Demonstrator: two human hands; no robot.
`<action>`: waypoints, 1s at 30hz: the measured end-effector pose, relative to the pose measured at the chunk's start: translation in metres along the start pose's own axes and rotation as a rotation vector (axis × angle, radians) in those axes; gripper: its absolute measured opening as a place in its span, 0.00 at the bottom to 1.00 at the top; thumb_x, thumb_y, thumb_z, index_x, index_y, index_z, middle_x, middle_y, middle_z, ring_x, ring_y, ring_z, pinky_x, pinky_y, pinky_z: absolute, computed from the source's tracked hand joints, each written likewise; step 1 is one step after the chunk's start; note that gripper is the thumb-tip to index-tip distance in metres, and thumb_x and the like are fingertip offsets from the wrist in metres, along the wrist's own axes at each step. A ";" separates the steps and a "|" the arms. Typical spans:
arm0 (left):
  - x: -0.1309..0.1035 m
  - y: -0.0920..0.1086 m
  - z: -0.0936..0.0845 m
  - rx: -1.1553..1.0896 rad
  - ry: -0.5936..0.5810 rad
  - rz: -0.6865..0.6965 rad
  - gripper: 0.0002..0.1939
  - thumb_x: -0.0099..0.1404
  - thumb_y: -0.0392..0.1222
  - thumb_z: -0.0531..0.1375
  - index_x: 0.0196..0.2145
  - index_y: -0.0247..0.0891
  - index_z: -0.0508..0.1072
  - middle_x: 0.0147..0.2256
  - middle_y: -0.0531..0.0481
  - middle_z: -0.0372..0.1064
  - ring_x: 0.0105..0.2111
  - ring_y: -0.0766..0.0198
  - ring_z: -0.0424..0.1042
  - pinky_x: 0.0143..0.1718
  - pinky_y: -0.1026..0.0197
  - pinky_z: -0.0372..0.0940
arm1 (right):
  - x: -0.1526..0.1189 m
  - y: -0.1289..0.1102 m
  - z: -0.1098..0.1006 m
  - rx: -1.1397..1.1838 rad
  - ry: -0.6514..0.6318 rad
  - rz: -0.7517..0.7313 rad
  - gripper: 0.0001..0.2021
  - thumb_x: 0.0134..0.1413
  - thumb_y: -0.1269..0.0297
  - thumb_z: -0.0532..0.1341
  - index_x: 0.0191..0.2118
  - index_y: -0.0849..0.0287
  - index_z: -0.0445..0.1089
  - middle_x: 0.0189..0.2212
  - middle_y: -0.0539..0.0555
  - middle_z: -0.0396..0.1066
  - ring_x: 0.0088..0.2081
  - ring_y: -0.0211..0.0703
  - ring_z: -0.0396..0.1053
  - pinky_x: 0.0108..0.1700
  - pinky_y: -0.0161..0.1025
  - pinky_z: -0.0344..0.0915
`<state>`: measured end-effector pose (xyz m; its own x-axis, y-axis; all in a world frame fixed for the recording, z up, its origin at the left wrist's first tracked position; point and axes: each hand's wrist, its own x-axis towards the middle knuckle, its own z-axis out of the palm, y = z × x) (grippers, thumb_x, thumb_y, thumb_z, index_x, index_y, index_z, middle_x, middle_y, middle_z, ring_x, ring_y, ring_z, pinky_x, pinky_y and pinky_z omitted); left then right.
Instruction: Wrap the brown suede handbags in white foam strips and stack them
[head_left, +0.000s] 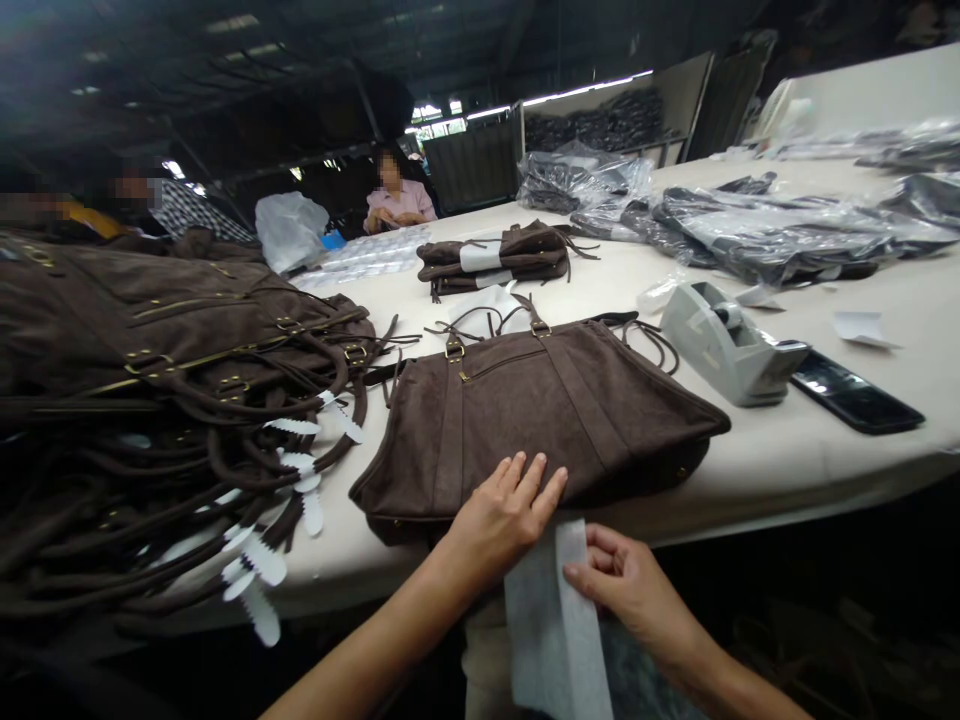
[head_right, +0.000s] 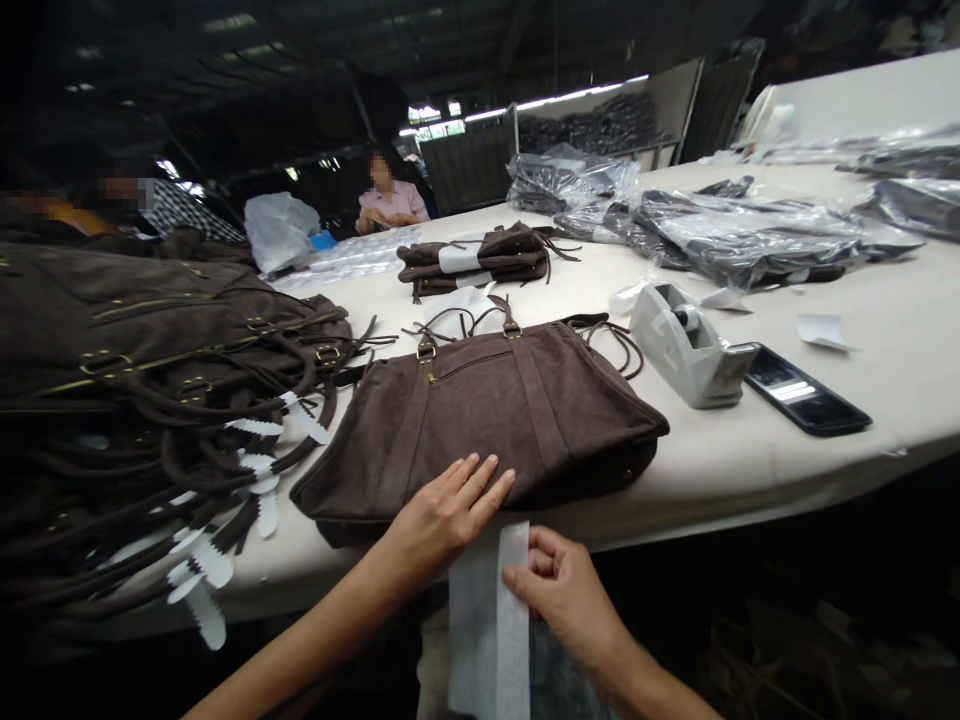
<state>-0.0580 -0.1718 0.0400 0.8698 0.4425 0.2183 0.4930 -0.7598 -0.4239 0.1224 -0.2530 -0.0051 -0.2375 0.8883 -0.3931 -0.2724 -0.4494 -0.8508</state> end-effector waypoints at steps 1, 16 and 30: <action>-0.001 0.001 0.001 -0.001 -0.002 0.000 0.24 0.70 0.35 0.51 0.63 0.34 0.61 0.58 0.36 0.65 0.56 0.52 0.69 0.55 0.52 0.66 | 0.000 -0.001 -0.002 -0.035 -0.005 -0.002 0.23 0.41 0.47 0.71 0.37 0.60 0.72 0.24 0.50 0.71 0.24 0.38 0.66 0.28 0.34 0.58; -0.017 -0.007 0.018 -0.113 0.082 0.018 0.29 0.68 0.28 0.46 0.66 0.35 0.57 0.61 0.37 0.61 0.60 0.50 0.64 0.59 0.50 0.65 | -0.016 -0.127 -0.083 -1.734 0.581 -1.148 0.27 0.54 0.77 0.60 0.60 0.56 0.67 0.60 0.61 0.62 0.62 0.60 0.56 0.61 0.60 0.57; -0.017 -0.032 -0.012 -0.370 -0.150 -0.094 0.26 0.69 0.59 0.52 0.61 0.51 0.66 0.62 0.44 0.62 0.58 0.49 0.66 0.56 0.45 0.65 | 0.012 -0.071 -0.142 -1.664 0.204 -1.127 0.35 0.62 0.73 0.51 0.72 0.56 0.41 0.63 0.58 0.59 0.63 0.54 0.56 0.61 0.53 0.60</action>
<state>-0.0884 -0.1605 0.0610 0.8213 0.5619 0.0990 0.5684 -0.8207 -0.0579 0.2713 -0.1973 0.0012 -0.4884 0.7043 0.5152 0.7905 0.6071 -0.0807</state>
